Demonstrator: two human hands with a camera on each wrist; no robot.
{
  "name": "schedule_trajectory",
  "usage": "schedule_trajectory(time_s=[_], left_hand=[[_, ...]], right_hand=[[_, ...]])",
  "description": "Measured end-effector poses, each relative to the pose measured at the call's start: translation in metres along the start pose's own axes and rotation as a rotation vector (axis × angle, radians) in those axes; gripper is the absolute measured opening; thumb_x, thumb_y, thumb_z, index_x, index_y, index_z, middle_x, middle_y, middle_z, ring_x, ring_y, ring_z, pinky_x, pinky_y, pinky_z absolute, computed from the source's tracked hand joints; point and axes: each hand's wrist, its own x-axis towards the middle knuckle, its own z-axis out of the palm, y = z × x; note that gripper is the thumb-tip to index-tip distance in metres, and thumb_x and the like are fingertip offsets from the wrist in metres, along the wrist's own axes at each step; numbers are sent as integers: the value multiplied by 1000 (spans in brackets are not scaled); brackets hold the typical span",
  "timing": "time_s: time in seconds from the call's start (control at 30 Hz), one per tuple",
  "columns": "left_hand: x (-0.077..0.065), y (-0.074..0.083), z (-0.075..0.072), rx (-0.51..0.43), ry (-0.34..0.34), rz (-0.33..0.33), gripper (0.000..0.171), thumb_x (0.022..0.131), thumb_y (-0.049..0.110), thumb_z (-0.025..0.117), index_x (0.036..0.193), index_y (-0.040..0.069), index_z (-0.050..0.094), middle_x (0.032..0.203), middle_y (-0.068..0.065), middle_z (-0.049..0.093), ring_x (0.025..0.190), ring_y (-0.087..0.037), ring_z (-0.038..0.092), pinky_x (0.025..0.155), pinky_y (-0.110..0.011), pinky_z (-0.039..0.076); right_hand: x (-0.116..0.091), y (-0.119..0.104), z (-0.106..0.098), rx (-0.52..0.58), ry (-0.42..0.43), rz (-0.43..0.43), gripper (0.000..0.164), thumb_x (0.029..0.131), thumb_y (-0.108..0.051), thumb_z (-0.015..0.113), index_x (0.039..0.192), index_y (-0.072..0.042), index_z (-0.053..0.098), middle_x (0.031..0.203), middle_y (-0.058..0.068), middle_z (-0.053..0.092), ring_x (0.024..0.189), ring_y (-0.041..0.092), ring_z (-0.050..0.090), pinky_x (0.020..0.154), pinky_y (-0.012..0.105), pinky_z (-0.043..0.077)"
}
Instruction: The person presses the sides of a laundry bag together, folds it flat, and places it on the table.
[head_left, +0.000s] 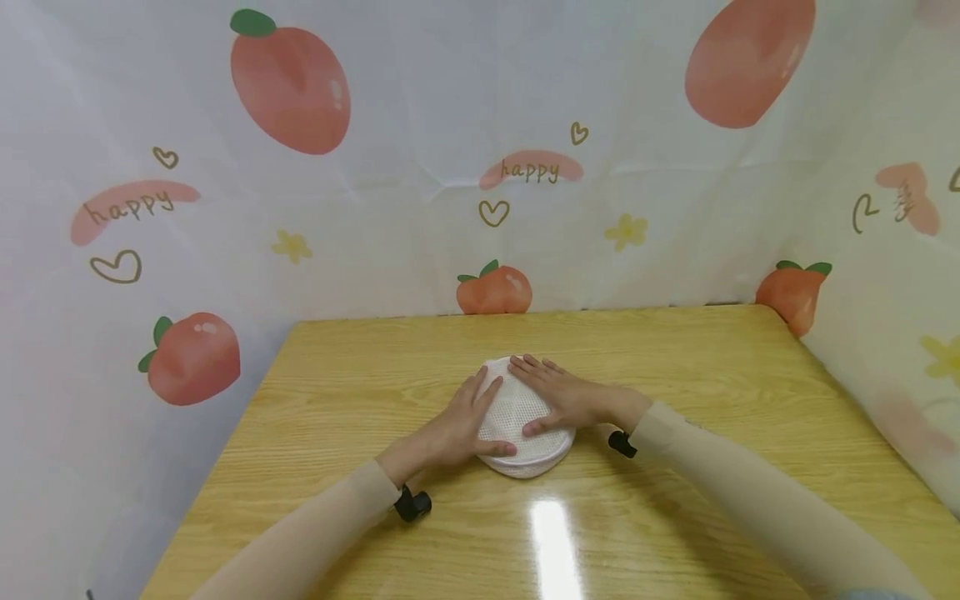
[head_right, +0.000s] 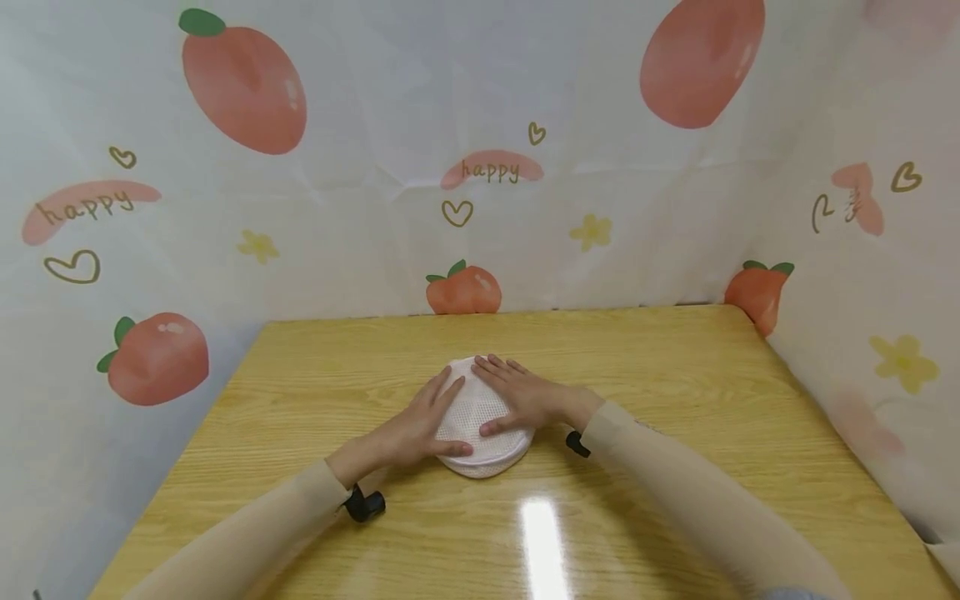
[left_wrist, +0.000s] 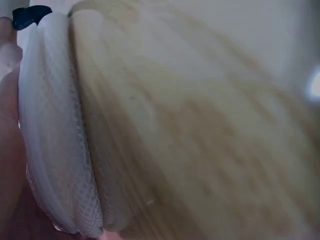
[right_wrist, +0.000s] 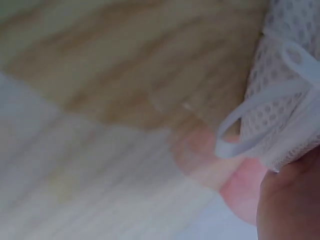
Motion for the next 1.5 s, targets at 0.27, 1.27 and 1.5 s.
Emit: schedule_trajectory(time_s=[0.27, 1.27, 1.5], left_hand=[[-7, 20, 5, 231, -21, 0, 95, 105, 62, 47, 165, -2, 12, 172, -24, 0, 159, -40, -1, 126, -59, 7], [-1, 16, -1, 299, -176, 46, 105, 103, 69, 42, 164, -7, 2, 170, -27, -9, 159, -38, -5, 128, -49, 5], [-12, 22, -6, 326, -98, 91, 97, 104, 64, 45, 166, -1, 8, 173, -19, -1, 160, -31, 2, 128, -46, 10]], right_hand=[[-2, 0, 7, -11, 13, 7, 103, 101, -59, 59, 167, -3, 3, 175, 13, -2, 160, 34, -4, 127, 54, 3], [-2, 1, 3, 6, -50, 8, 85, 110, -51, 45, 166, 0, 6, 174, 16, 1, 160, 36, 1, 127, 55, 4], [-6, 12, -14, 344, 89, -11, 58, 115, -19, 39, 166, -3, 18, 172, 20, 12, 159, 41, 6, 125, 62, 9]])
